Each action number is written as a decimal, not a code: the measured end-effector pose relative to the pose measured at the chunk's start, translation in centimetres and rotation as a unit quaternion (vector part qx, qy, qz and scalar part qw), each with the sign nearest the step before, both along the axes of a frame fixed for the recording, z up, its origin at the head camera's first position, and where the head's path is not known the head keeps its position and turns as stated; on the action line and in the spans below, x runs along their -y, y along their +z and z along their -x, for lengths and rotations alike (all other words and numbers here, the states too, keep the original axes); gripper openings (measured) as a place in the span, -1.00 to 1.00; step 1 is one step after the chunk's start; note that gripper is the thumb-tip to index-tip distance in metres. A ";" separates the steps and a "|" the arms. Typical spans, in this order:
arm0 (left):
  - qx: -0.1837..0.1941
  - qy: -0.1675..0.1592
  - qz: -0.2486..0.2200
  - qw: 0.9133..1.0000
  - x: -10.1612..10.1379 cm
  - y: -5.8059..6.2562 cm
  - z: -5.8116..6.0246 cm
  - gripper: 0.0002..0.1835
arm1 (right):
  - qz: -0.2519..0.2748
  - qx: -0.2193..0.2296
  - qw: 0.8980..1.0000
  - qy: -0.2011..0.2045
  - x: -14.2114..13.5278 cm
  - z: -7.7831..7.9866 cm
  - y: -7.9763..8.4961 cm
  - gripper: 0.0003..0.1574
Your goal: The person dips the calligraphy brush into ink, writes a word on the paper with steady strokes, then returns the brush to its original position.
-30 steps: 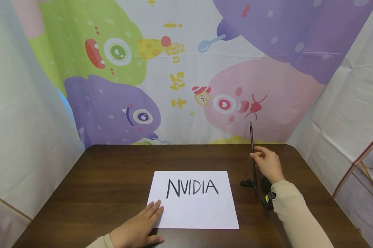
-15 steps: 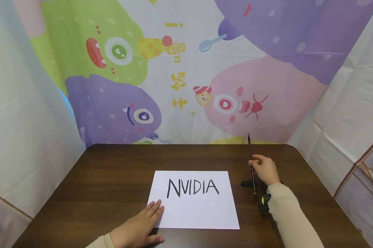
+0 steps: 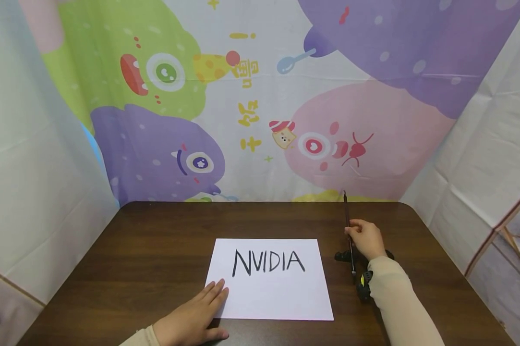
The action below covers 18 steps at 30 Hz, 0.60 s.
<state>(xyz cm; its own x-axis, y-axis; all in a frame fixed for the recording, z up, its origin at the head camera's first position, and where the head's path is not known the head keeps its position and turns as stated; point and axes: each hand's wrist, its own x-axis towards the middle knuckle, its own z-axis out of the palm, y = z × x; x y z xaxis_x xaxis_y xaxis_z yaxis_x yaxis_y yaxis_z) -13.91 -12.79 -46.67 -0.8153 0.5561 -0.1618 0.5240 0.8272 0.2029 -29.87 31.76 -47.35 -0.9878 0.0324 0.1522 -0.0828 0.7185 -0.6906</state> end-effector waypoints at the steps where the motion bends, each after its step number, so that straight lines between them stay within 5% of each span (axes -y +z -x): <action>1: -0.001 0.000 0.000 1.000 0.0 0.0 0.0 -0.03 | 0.000 0.001 1.000 0.000 0.0 0.0 -0.1 -0.46; 18: -0.009 -0.003 0.001 1.000 0.1 -0.3 0.1 -0.02 | -0.035 -0.007 0.999 -0.018 0.1 0.1 -0.8 -0.47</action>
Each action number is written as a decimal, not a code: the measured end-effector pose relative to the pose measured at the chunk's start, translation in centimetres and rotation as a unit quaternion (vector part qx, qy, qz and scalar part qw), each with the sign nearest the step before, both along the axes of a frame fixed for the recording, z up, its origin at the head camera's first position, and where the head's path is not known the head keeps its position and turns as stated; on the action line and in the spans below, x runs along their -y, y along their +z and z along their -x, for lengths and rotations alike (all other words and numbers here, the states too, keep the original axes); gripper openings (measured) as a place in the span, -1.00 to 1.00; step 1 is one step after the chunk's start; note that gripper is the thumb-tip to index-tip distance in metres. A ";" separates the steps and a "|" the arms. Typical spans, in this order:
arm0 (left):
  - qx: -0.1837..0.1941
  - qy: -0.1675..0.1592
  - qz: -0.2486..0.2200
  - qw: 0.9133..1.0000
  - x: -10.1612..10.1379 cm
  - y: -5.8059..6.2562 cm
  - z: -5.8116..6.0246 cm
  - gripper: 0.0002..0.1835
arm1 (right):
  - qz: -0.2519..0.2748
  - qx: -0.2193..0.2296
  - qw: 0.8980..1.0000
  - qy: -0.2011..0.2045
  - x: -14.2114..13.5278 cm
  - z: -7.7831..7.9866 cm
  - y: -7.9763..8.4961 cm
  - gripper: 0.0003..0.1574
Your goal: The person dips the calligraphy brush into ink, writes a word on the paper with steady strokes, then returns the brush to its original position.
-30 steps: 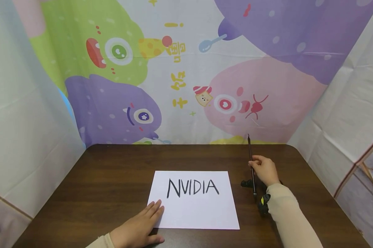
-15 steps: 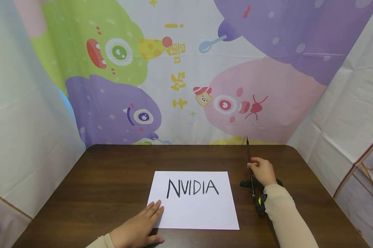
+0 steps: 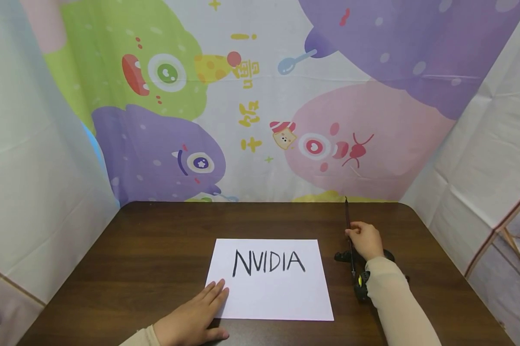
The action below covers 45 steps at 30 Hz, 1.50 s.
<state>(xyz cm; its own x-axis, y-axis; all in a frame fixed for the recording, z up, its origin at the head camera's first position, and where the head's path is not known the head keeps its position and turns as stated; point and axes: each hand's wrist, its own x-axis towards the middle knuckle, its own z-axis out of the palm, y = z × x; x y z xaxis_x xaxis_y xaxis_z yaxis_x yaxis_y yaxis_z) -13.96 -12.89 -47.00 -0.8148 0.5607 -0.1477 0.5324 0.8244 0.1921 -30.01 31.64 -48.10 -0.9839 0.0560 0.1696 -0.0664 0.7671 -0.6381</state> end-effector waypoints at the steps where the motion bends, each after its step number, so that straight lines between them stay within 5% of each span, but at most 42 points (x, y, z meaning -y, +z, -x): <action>1: -0.001 0.000 0.000 1.000 0.0 0.0 0.0 -0.02 | -0.002 0.001 1.000 -0.001 0.0 0.0 0.0 -0.47; 35: -0.011 -0.004 -0.003 1.000 0.0 0.0 0.1 -0.02 | -0.030 0.045 0.998 -0.015 0.0 0.7 -0.6 -0.52; 45: 0.005 0.000 -0.007 1.000 -0.1 -0.2 0.3 0.00 | -0.038 0.022 0.999 -0.011 -0.4 0.3 0.0 -0.49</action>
<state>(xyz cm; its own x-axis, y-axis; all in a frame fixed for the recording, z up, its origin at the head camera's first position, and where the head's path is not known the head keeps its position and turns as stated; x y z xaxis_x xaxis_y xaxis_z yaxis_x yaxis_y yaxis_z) -14.23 -12.83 -47.20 -0.8130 0.5631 -0.1480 0.5309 0.8213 0.2087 -30.28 32.00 -48.13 -0.9893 0.0665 0.1301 -0.0216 0.8139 -0.5806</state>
